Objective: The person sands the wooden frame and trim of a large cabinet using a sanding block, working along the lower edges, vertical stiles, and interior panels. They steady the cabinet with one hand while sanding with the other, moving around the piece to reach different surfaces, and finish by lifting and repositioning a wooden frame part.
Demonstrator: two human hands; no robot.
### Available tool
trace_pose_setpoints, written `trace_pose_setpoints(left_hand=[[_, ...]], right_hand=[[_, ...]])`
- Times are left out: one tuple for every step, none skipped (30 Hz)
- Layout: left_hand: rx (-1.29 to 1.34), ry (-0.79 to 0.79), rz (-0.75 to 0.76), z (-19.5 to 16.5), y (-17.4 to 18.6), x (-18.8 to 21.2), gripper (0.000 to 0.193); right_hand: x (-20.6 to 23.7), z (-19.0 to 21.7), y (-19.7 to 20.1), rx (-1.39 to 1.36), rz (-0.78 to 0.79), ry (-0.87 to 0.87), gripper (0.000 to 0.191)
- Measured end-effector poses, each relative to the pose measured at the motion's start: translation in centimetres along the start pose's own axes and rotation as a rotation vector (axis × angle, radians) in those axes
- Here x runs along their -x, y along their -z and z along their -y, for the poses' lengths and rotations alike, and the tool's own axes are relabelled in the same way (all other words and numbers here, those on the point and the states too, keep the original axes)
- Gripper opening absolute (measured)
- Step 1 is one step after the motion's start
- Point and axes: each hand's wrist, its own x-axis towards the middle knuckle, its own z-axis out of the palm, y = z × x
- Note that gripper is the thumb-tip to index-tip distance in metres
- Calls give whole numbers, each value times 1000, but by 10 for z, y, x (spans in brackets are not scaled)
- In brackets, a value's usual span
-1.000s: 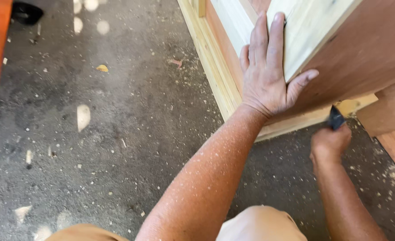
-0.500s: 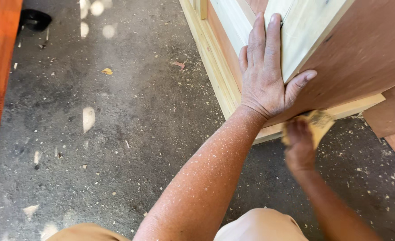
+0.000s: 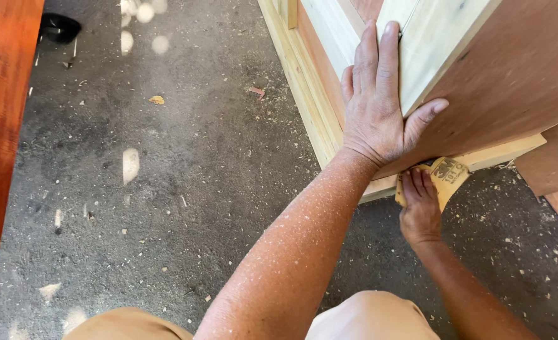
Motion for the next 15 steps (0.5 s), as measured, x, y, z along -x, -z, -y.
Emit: trace_pose_setpoints(left_hand=[[-2,1,-1,0,0,0,103],[-3,2,-3,0,0,0,104],[-29,9,3,-1,0,-1,104],[-36,13,12,-1,-1,-1,104],[-43,17,20,-1,-1,-1,104],[-34,9,21,-1,-1,-1,104],[-31,3,21,-1,-1,-2,103],[-27,-3,21,0,0,-2,103],[-23,-4,22,0,0,-2,103],[-20,-4,22,0,0,-2,103],[-18,-3,22,0,0,-2,103],[-15,0,19,0,0,-2,103],[-14,4,22,0,0,-2,103],[-12,8,24,0,0,-2,103],[-18,9,32,0,0,-2,104]], right_hand=[[2,6,-1,-38,-17,-47,67],[6,17,-7,-79,-39,-88,67],[11,32,-16,-88,-42,32,69],[20,48,-25,-97,-38,148,71],[30,55,-30,-100,-28,258,73],[33,54,-33,-99,-25,297,70],[35,49,-35,-99,-26,340,67],[35,40,-35,-98,-27,381,64],[31,23,-31,-104,-45,292,66],[24,6,-26,-112,-63,204,68],[17,-6,-24,-122,-83,120,70],[11,-13,-24,-105,-98,86,69],[8,-14,-25,-84,-111,49,69],[7,-11,-27,-64,-124,14,69],[10,-2,-31,-111,-142,32,66]])
